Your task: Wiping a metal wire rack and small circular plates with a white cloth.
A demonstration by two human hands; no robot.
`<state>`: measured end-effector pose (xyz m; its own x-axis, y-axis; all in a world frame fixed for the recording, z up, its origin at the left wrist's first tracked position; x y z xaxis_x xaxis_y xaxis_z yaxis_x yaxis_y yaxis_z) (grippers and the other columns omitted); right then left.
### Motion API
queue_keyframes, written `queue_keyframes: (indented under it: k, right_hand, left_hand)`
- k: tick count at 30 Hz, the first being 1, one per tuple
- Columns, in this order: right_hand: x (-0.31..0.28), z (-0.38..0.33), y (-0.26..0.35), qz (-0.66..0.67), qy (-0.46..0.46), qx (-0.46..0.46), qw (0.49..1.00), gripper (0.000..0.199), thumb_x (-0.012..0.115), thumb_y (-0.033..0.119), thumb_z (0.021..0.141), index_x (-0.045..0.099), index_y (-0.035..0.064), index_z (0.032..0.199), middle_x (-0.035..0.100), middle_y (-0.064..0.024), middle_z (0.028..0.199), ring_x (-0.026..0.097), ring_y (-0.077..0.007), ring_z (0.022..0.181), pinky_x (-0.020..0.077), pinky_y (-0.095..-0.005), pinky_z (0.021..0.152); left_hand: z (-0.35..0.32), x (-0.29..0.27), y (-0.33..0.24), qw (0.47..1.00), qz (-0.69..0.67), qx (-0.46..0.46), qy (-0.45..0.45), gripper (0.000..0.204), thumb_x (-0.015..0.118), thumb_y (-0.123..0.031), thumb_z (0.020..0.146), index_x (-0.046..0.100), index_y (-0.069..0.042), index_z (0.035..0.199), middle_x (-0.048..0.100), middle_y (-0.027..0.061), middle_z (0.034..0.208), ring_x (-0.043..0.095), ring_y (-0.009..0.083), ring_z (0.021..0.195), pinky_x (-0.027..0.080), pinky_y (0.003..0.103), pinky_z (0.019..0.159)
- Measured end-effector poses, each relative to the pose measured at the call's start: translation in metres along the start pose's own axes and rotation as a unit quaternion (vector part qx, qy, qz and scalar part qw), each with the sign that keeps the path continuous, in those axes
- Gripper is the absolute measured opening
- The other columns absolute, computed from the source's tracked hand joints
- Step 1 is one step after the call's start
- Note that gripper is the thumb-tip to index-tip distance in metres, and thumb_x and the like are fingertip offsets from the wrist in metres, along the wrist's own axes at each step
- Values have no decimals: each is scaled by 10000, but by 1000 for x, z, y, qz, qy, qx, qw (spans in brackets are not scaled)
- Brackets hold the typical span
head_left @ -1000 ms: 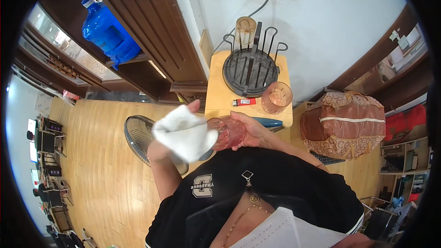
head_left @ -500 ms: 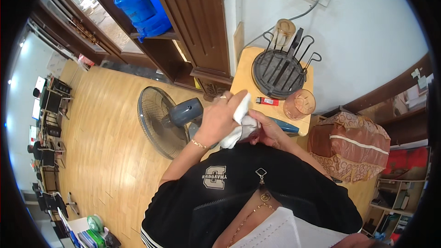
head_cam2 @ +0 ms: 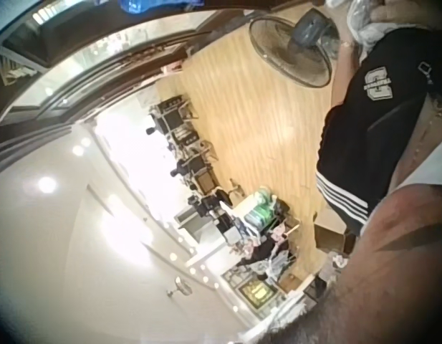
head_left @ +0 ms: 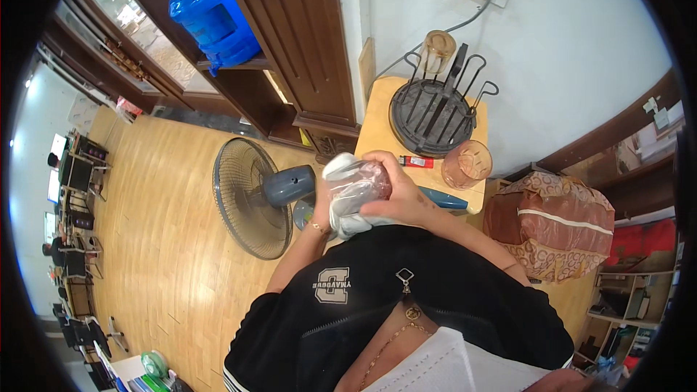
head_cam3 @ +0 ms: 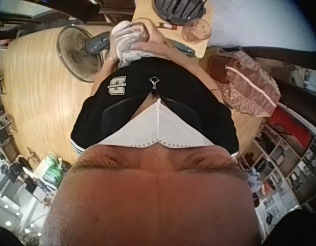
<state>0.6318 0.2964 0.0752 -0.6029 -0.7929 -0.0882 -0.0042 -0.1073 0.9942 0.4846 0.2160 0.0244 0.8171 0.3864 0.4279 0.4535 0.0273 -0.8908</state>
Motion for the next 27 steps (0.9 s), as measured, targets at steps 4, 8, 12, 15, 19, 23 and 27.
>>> queue_keyframes:
  k: [4,8,12,15,19,23,27]
  right_hand:
    - [-10,10,-4,246,48,198,948,378,657,224,852,510,59,1158,553,-41,1022,572,-131,866,503,-235,666]
    - [-8,7,11,183,-1,153,971,428,689,254,817,516,62,1159,559,-61,1009,582,-162,870,508,-261,680]
    - [-3,4,25,-117,-81,-117,983,542,752,294,737,518,57,1164,562,-110,1001,590,-227,896,505,-329,739]
    - [-2,1,26,-262,-93,-249,928,633,800,299,663,518,48,1172,555,-152,1026,584,-286,936,487,-379,805]
    - [-3,12,11,-223,-30,-282,933,803,832,334,645,448,43,1287,532,-184,1144,583,-318,981,484,-396,835]
    - [-5,0,5,167,20,82,982,884,827,396,685,372,38,1353,529,-147,1157,606,-233,926,531,-328,670]
    - [-11,-6,-2,254,63,190,946,906,816,489,677,362,31,1313,528,-145,1088,617,-177,675,493,-262,488]
  left_hand:
    - [7,-7,-25,965,199,168,-24,191,681,-72,802,644,-2,976,666,59,907,639,138,828,523,273,721]
    - [15,7,-29,922,272,275,-29,211,680,-93,814,638,-14,1006,658,50,922,639,155,830,534,295,741]
    - [18,4,-5,966,138,218,23,237,660,-133,843,622,-28,1053,649,53,960,636,179,862,536,319,779]
    - [25,-11,40,963,-220,-42,150,272,620,-191,889,597,-45,1116,637,68,1020,630,207,923,530,343,836]
    - [6,-44,46,967,-219,-94,89,333,536,-241,944,560,-39,1208,594,107,1169,588,227,1053,487,356,941]
    - [5,-10,-41,871,412,267,-2,265,679,-155,777,658,-8,997,677,121,865,659,224,754,514,312,649]
    - [8,10,-64,703,603,376,-5,292,696,-237,763,649,-20,954,658,130,814,655,240,717,509,337,606]
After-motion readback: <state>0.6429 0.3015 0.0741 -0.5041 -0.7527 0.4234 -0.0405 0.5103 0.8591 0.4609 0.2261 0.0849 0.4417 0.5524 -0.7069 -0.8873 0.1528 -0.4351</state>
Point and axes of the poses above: each hand's wrist, its own z-axis towards the middle knuckle, its own x-axis out of the palm, y = z × x, the point moved 1 cm from there along z, towards the middle knuckle
